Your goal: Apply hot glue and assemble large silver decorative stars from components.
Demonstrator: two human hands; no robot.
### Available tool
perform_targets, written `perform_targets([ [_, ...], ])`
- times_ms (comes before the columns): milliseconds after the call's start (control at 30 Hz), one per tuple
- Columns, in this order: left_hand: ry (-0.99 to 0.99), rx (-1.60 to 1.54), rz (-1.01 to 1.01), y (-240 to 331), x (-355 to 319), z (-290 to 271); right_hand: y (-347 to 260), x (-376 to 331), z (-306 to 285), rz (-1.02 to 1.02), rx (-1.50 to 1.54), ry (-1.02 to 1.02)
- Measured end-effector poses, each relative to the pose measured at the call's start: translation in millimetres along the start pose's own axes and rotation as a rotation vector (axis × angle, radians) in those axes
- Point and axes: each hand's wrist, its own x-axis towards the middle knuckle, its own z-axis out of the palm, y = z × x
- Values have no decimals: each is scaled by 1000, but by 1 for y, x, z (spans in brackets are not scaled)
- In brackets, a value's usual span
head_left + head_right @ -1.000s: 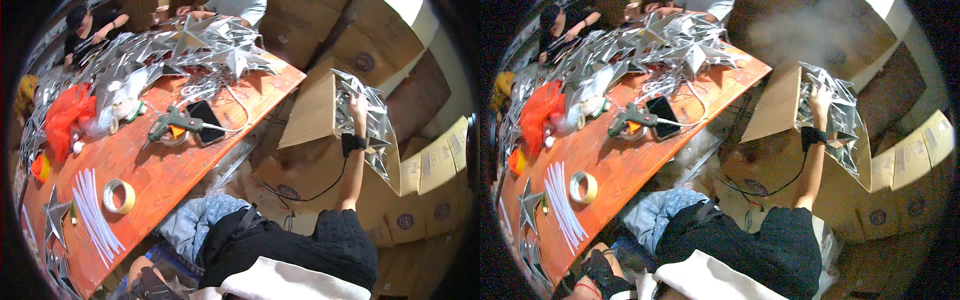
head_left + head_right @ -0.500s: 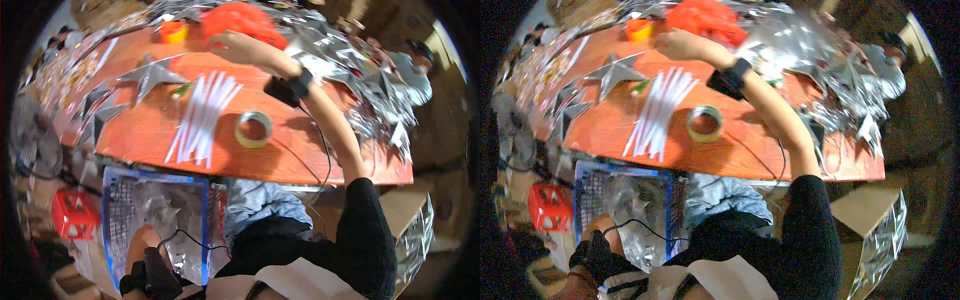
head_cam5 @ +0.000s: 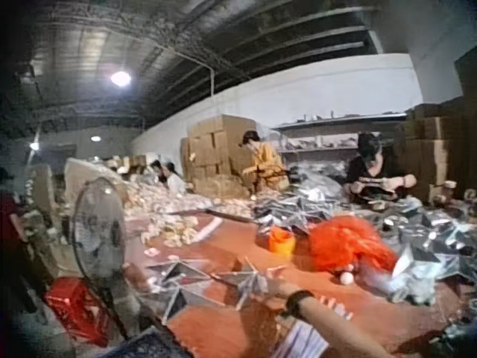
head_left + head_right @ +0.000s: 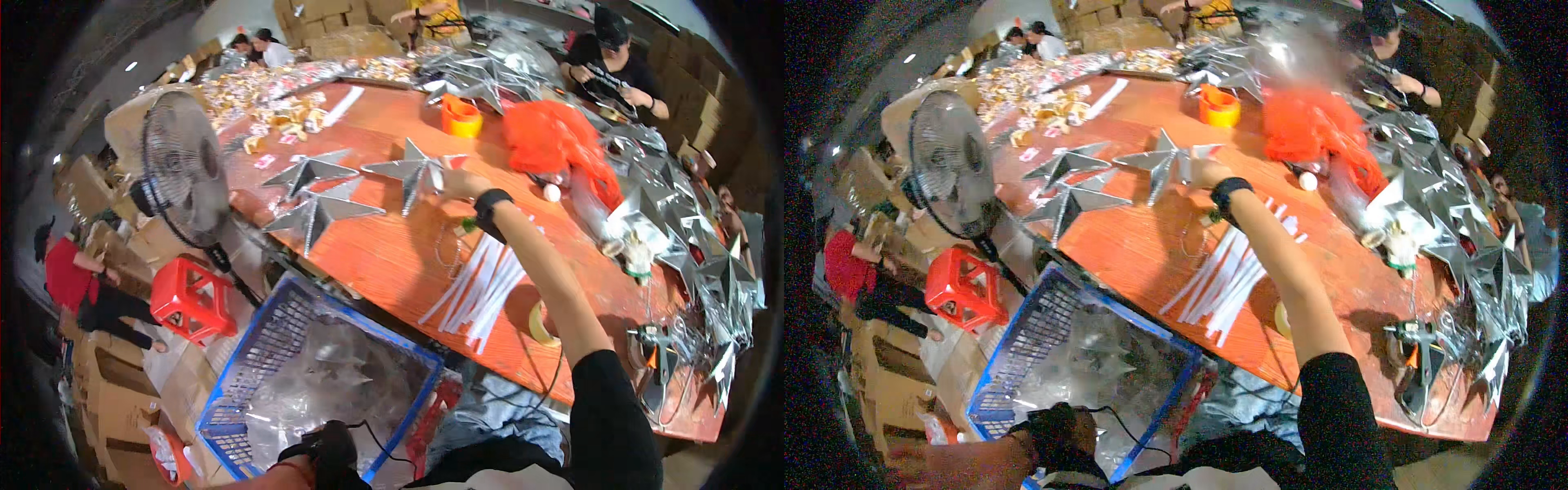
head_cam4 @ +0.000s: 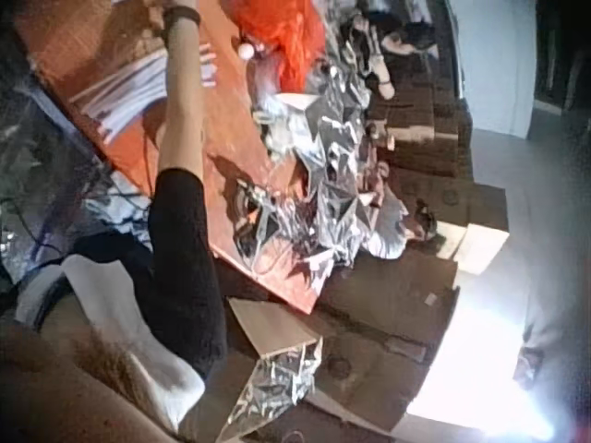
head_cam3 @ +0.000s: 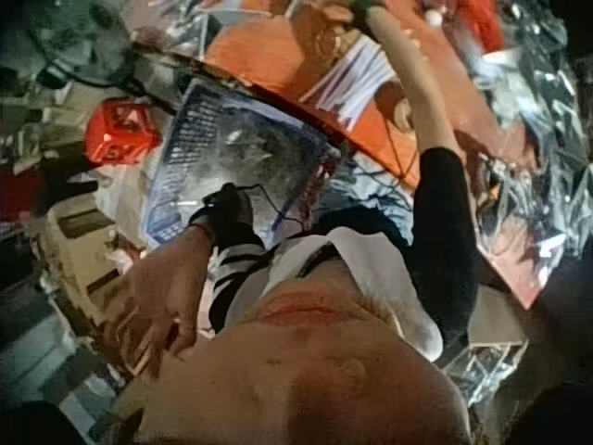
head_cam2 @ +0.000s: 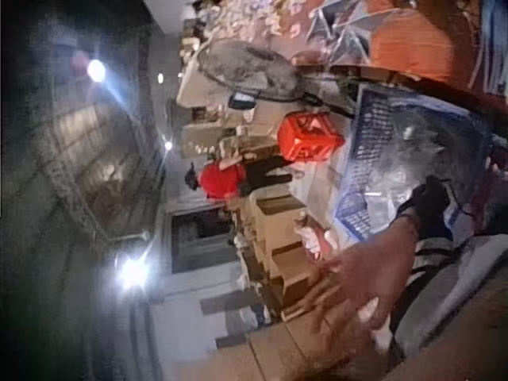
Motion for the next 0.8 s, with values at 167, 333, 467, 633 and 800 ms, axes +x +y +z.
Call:
perform_targets([
  [167, 169, 137, -280, 16, -25, -32, 10, -9, -8, 185, -180, 98],
  [333, -268, 785, -855, 16, -75, -74, -31, -36, -49, -108, -232, 259],
  [467, -629, 344, -1064, -25, -143, -9, -29, -134, -119, -284, -186, 592],
  [633, -857, 195, -983, -31, -193, 12, -73, -341, -157, 37, -119, 716],
  [800, -805, -105, -1003, -37, -220, 25, -120, -569, -127, 644, -242, 1111],
])
